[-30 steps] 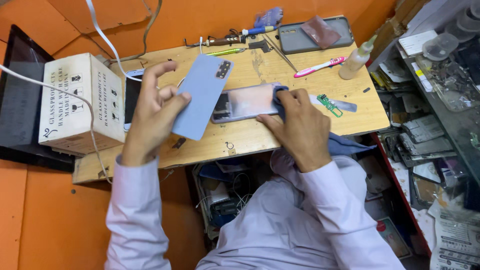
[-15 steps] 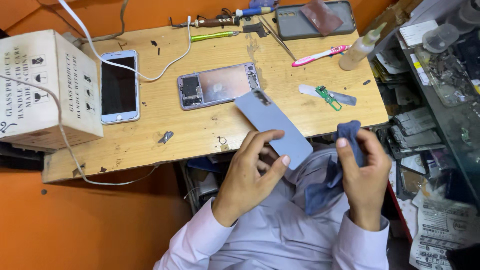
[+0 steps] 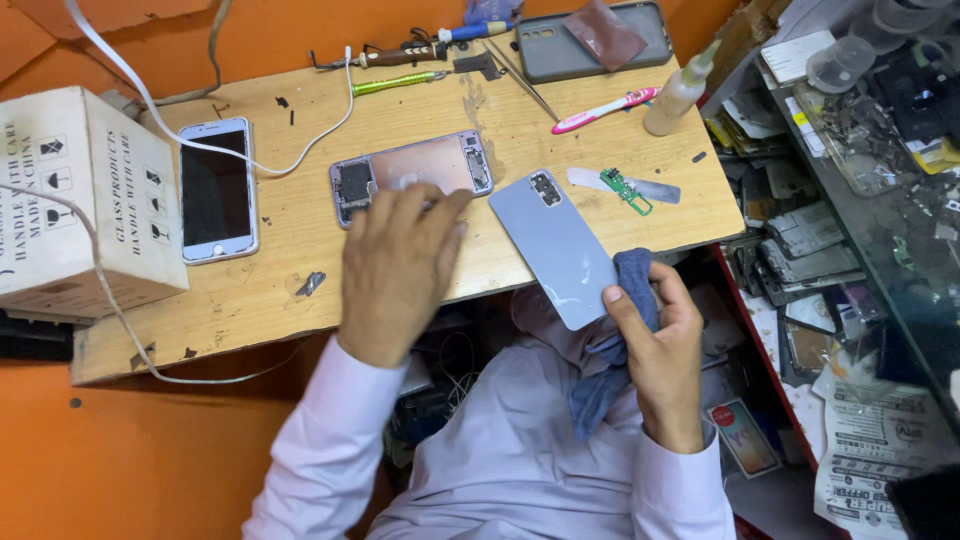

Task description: The person uses a green screwdriver to remove screws from a disassembled smartphone and then wipes the phone's internal frame and back cover with a blue cloth.

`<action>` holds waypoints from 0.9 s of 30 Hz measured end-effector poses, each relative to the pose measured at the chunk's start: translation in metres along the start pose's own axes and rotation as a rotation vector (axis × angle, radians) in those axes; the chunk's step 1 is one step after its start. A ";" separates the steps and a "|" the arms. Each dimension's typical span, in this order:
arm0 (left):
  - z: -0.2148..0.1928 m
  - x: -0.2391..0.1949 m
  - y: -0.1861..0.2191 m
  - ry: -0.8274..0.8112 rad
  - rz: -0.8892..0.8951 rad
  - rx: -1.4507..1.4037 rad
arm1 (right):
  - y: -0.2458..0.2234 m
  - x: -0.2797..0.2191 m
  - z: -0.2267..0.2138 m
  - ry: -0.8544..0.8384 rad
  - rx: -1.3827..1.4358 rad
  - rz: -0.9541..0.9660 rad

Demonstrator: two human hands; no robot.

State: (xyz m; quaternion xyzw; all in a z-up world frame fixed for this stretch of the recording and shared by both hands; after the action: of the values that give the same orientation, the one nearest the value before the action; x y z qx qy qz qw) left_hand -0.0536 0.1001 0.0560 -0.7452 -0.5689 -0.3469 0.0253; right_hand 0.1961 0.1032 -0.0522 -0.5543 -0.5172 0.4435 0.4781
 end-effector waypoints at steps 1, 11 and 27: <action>-0.002 0.005 -0.007 -0.004 0.078 0.105 | 0.000 0.000 -0.001 0.005 -0.014 -0.001; 0.003 0.019 -0.044 0.023 -0.012 -0.099 | -0.052 0.010 0.040 0.011 -0.574 -0.186; 0.059 -0.027 0.011 -0.135 -0.047 -0.159 | -0.094 0.030 0.068 -0.262 -1.351 -0.605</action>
State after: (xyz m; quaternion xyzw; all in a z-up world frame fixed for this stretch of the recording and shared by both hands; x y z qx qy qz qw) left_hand -0.0181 0.0992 -0.0001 -0.7529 -0.5575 -0.3403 -0.0805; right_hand 0.1172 0.1383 0.0306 -0.5034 -0.8592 -0.0587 0.0697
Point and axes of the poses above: each hand's wrist, its own x-axis towards the middle knuckle, its own z-axis out of the palm, y = z × x, the point moved 7 cm from there along x, towards the middle knuckle, and after that the axes turned 12 degrees about -x, right-handed, at the moved point
